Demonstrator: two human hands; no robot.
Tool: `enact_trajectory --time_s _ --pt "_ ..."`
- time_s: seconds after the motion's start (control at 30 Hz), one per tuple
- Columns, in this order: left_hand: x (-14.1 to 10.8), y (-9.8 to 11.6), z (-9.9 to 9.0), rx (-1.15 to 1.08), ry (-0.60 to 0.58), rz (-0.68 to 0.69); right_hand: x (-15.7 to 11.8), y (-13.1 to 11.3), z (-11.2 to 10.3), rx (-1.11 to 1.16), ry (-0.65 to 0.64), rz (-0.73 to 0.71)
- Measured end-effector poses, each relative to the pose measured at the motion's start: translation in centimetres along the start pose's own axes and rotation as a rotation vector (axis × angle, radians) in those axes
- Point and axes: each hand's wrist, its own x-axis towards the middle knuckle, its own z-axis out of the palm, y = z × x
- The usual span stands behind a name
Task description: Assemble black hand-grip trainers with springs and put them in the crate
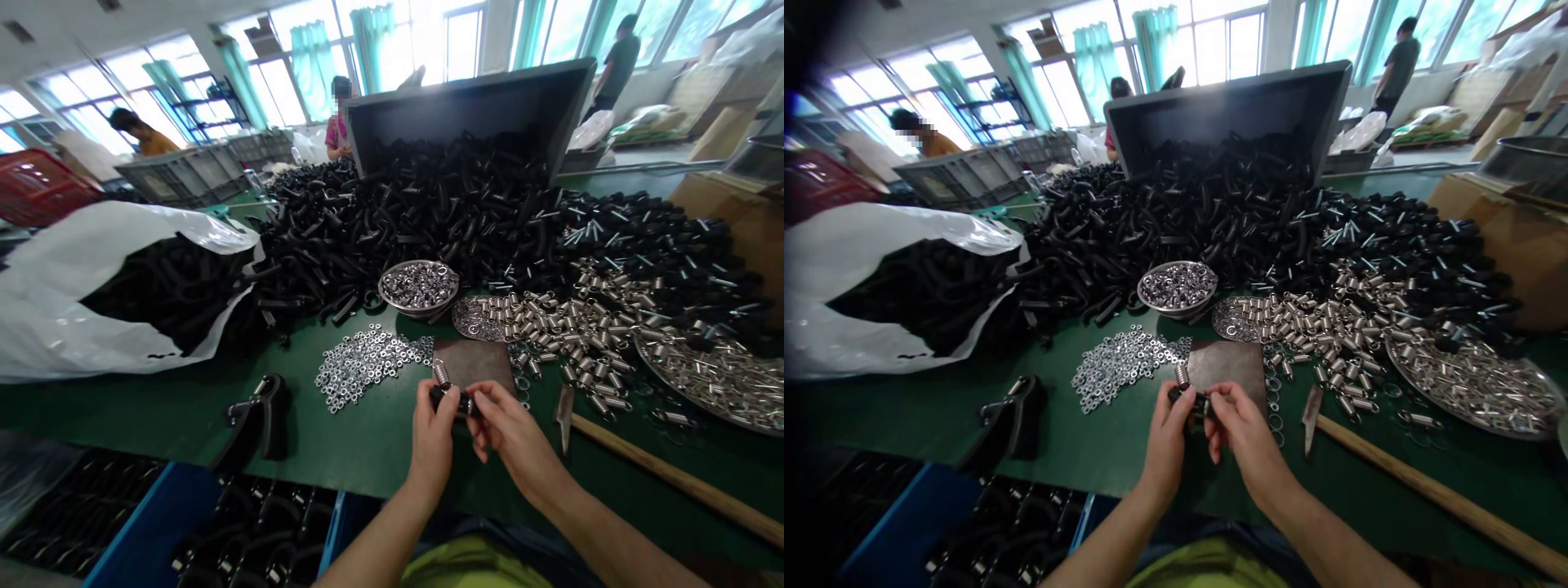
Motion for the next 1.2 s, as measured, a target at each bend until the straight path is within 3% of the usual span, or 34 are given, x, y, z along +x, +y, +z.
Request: enact_trajectory --time_s 0.1,0.17,0.27,0.33,0.37,0.47,0.57,0.8,0.97,1.07,1.2 --pt "-0.4 0.0 0.1 0.146 0.115 0.131 0.1 0.9 0.3 0.324 0.056 0.129" --pt "-0.3 -0.2 0.0 0.254 0.069 0.132 0.3 1.3 -0.4 0.273 0.023 0.175" --pt "0.6 -0.6 -0.5 0.378 -0.063 0.079 1.9 0.6 -2.5 -0.257 -0.163 0.143" --pt "1.6 -0.8 -0.8 0.399 -0.118 0.09 4.2 -0.6 -4.3 -0.814 -0.176 -0.067" --pt "2.1 -0.9 -0.9 0.405 -0.133 0.112 5.6 -1.3 -5.2 -1.093 -0.107 -0.229" --pt "3.5 -1.1 -0.9 0.535 -0.204 0.219 10.4 -3.3 -7.3 -1.368 0.026 -0.388" --pt "4.3 -1.1 -0.8 0.8 -0.299 0.348 14.2 -4.1 -8.3 -1.499 -0.018 -0.402" --pt "4.7 -1.3 -0.9 1.091 -0.362 0.458 16.8 -3.9 -8.8 -1.663 -0.109 -0.443" --pt "4.7 -1.3 -0.8 1.287 -0.362 0.473 16.9 -3.9 -8.9 -1.646 0.015 -0.447" --pt "4.8 -1.1 -0.7 1.321 -0.366 0.483 17.0 -4.1 -9.3 -1.59 0.124 -0.422" --pt "4.8 -1.2 -0.8 1.331 -0.37 0.492 17.0 -4.4 -10.2 -1.51 0.162 -0.415"
